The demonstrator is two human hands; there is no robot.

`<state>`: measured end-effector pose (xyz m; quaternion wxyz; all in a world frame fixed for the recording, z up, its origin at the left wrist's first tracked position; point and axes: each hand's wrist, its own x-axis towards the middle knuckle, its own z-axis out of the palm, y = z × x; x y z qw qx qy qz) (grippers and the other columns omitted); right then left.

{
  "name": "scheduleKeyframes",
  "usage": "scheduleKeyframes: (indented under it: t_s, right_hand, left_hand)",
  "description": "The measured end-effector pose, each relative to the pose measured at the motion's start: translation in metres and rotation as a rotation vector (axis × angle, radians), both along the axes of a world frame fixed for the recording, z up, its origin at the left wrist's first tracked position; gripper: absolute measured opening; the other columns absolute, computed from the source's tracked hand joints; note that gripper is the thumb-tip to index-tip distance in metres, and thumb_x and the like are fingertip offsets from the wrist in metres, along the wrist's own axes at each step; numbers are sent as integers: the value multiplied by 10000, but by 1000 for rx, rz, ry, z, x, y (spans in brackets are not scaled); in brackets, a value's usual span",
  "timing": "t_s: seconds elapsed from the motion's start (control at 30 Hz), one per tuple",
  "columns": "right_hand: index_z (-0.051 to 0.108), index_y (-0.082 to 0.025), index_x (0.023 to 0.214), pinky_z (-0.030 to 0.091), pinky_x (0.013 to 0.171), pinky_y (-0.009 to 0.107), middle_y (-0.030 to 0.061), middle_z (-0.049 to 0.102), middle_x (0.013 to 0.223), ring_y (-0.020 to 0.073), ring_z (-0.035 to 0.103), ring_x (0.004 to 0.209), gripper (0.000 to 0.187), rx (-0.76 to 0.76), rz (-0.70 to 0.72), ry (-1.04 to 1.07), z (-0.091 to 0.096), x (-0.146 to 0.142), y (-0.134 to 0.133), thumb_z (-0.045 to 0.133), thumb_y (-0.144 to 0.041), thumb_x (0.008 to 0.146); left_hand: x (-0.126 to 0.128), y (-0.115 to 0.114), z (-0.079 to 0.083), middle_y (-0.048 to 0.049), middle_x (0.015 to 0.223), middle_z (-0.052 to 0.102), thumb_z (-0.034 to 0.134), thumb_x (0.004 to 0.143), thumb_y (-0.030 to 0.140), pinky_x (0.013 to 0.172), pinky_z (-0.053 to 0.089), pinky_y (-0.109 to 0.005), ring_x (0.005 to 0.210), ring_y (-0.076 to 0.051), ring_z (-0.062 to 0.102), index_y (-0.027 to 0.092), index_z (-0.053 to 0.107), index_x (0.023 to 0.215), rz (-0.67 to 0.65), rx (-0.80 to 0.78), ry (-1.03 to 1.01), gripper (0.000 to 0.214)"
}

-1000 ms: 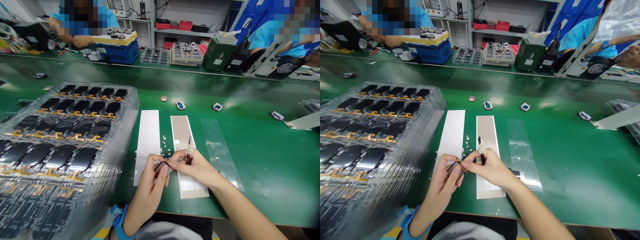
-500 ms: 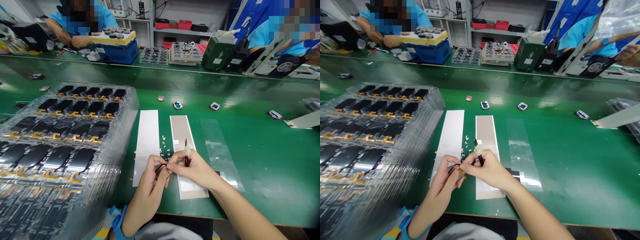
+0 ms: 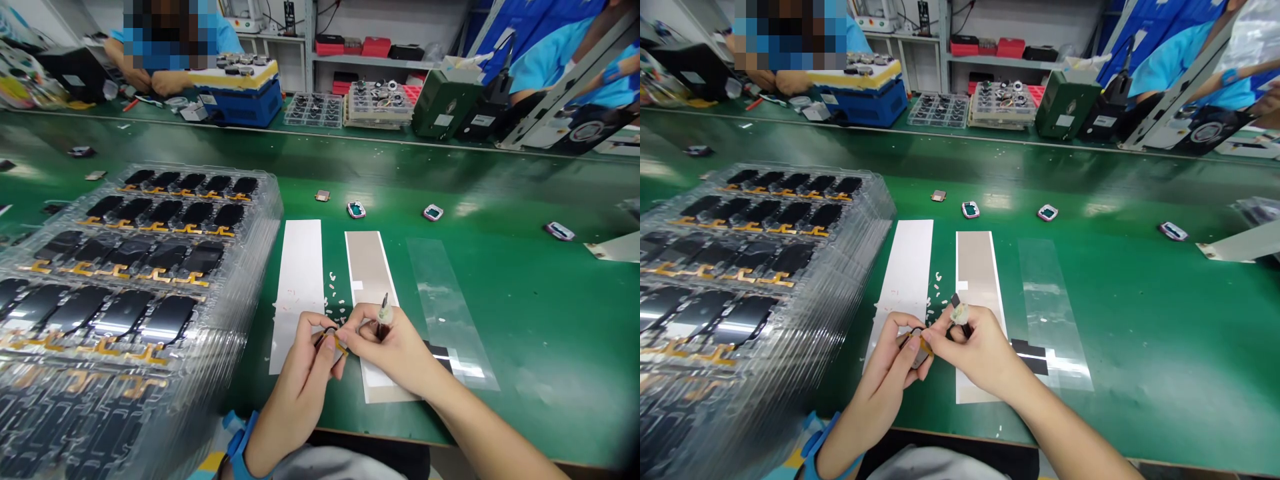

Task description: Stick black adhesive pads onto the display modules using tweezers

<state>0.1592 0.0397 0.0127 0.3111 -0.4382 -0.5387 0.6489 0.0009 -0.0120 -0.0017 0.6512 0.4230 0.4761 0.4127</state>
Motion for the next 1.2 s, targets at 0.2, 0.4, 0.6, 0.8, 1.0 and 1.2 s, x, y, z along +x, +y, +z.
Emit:
scheduleKeyframes:
  t_s: [0.2, 0.4, 0.6, 0.8, 1.0, 1.2]
  right_hand:
    - [587, -201, 677, 211, 446, 236, -141, 183, 478, 60, 249, 400, 259, 21, 3, 25, 4, -1, 0, 675, -369, 853]
    - [589, -198, 676, 232, 449, 238, -129, 236, 479, 66, 220, 433, 271, 38, 17, -5, 4, -2, 0, 675, -376, 862]
    - [629, -212, 780, 448, 743, 295, 3, 564, 795, 148, 551, 778, 338, 324, -145, -57, 19, 23, 1, 521, -462, 981]
    - [615, -224, 808, 475, 775, 266, 26, 570, 870, 149, 572, 869, 340, 459, -388, -230, 9, 68, -50, 408, -341, 1052]
    - [594, -241, 963, 594, 712, 264, 29, 587, 939, 147, 642, 827, 63, 360, -590, -135, -21, 85, -98, 614, -185, 944]
    - [582, -231, 956, 628, 757, 302, 42, 597, 953, 163, 659, 871, 54, 343, -634, -166, -29, 83, -107, 612, -188, 945]
  left_hand:
    - [-1, 0, -1, 76, 695, 452, 429, 1031, 522, 627, 348, -230, 652, -116, 418, 259, 382, 1050, -39, 22, -65, 267]
    - [0, 2, -2, 89, 663, 436, 453, 1019, 532, 559, 328, -206, 603, -105, 393, 257, 372, 1042, -40, 71, -18, 289]
    - [-3, 0, -2, 59, 729, 517, 358, 1076, 386, 600, 422, -224, 635, -118, 496, 269, 373, 1073, -102, 127, 142, 118]
    - [-1, -18, 15, -66, 1149, 704, 432, 1007, 140, 889, 565, -364, 1095, -223, 676, 265, 457, 1152, -443, 587, 592, 192]
    - [19, -29, 6, -138, 1352, 666, 383, 939, 9, 905, 626, -412, 1269, -298, 618, 198, 497, 1057, -662, 955, 761, 249]
    - [24, -33, -8, -174, 1384, 636, 433, 950, 42, 799, 657, -403, 1261, -341, 616, 212, 543, 1082, -655, 909, 752, 242]
